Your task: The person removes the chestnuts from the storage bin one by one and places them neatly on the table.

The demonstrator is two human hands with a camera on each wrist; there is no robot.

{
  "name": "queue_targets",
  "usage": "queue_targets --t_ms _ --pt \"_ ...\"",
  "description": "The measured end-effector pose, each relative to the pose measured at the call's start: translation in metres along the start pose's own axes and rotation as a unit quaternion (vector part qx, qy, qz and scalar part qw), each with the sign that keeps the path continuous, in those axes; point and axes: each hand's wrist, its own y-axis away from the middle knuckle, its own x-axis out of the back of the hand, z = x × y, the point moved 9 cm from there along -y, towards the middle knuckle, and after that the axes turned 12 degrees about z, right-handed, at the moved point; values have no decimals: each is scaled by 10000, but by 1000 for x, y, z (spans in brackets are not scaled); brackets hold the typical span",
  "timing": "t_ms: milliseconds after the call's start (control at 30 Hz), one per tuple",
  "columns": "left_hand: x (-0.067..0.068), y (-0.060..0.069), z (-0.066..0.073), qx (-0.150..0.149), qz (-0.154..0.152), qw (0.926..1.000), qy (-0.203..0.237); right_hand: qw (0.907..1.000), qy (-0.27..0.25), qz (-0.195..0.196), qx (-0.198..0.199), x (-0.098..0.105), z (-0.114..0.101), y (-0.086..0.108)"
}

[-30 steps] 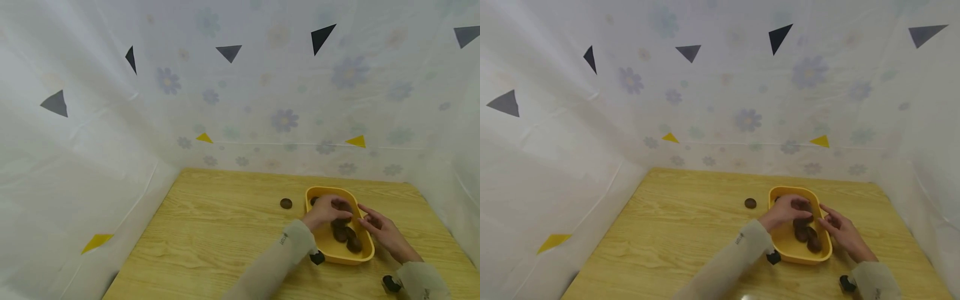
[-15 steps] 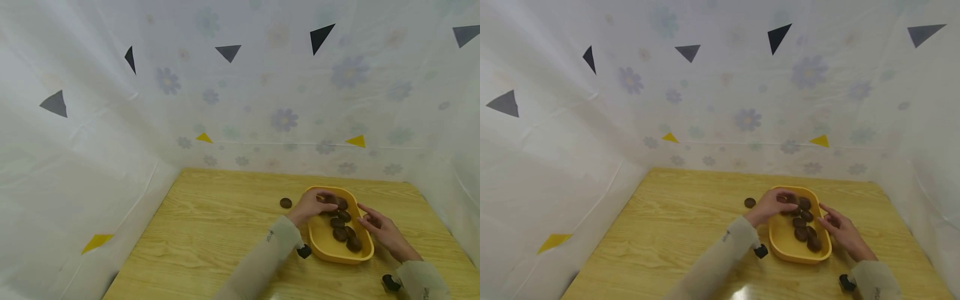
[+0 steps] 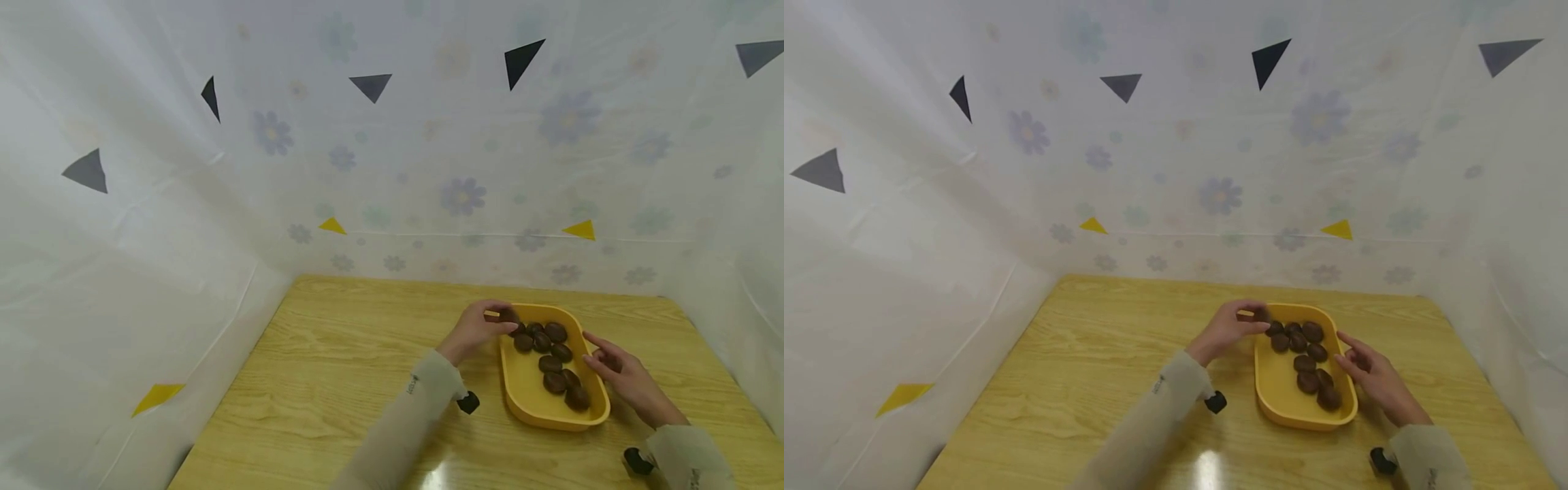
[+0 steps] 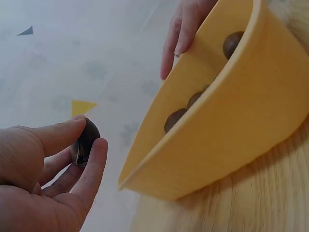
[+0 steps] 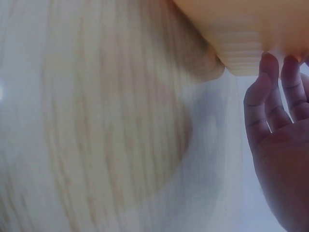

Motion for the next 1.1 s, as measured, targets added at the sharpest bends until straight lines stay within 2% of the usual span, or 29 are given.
queue_targets --t_ms 133,333,467,667,867,1100 --pt "17 0 -3 18 94 10000 12 10000 -3 5 -15 -1 1 0" --pt "40 1 -9 138 115 9995 273 10000 43 -1 -90 -1 1 -1" --pt "54 0 -11 89 170 9990 399 10000 28 -11 -66 0 -1 -1" --pt "74 0 -17 57 356 9989 286 9999 17 -17 -135 -1 0 -2" --pt "89 1 -21 -48 480 9988 122 9998 9 -30 -207 -2 3 -1" --pt "99 1 -31 97 494 9985 208 9997 36 -75 -241 -2 3 2"
